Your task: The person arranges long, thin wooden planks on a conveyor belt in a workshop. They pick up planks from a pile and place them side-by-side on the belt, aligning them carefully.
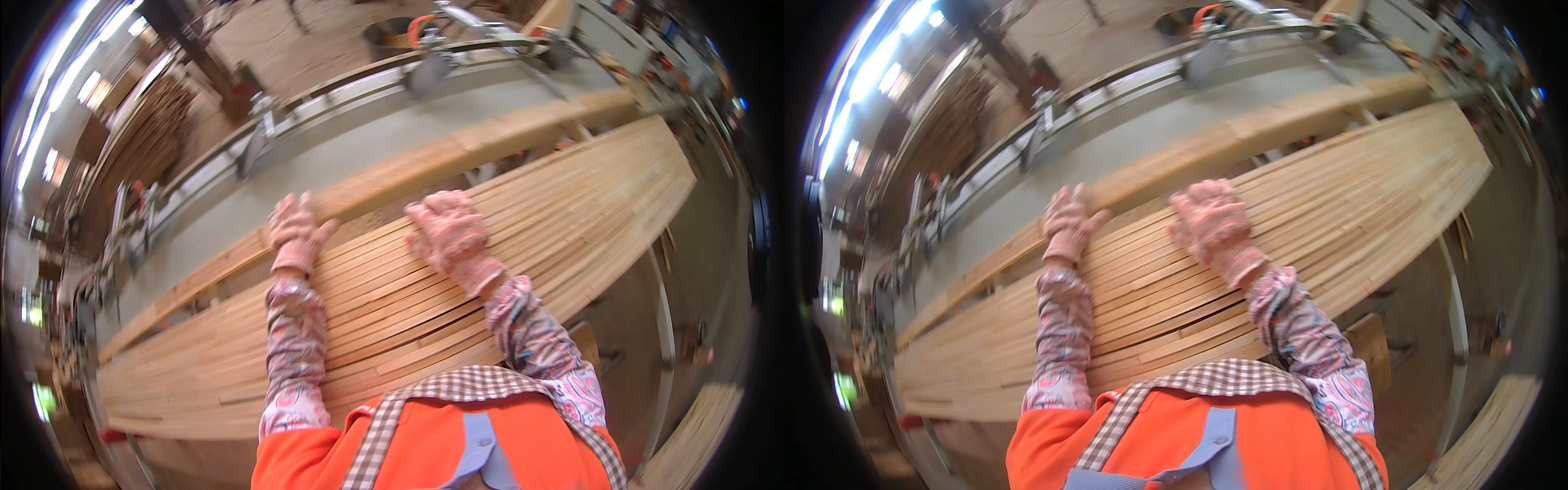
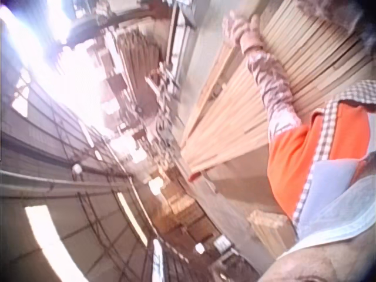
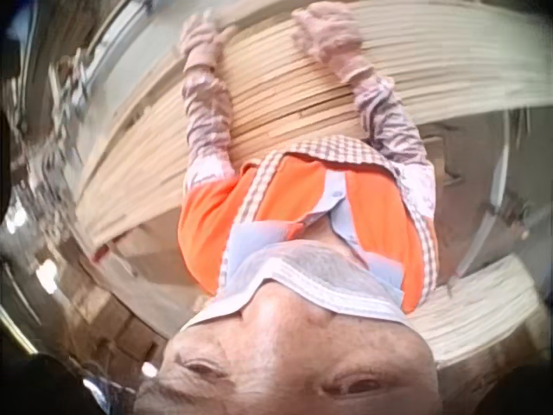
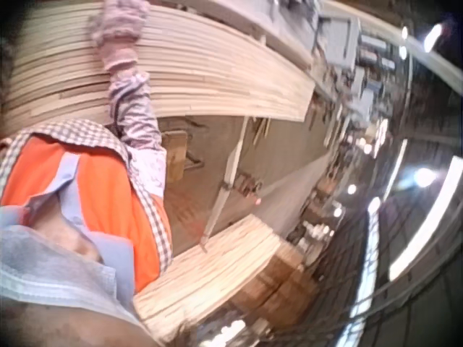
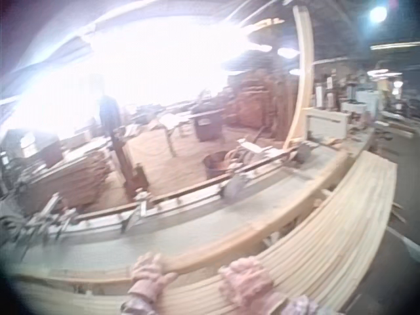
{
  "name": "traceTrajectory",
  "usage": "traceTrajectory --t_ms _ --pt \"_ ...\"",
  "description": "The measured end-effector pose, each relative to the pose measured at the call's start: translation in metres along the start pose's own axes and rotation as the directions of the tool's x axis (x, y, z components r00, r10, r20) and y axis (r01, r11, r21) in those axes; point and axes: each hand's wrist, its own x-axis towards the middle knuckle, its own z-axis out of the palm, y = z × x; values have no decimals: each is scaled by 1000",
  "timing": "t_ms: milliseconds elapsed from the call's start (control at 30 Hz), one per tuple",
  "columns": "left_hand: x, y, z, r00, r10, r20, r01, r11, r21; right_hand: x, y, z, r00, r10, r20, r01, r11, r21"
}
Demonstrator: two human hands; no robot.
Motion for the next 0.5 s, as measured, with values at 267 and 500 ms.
traceTrajectory --t_ms 267,500 --pt "1 12 -33 965 37 260 -20 997 -71 -5 -7 -2 1000 15 25 -14 999 -35" --pt "1 11 -35 928 69 365 -57 997 -44 -8 -6 2 994 48 100 -40 996 -85"
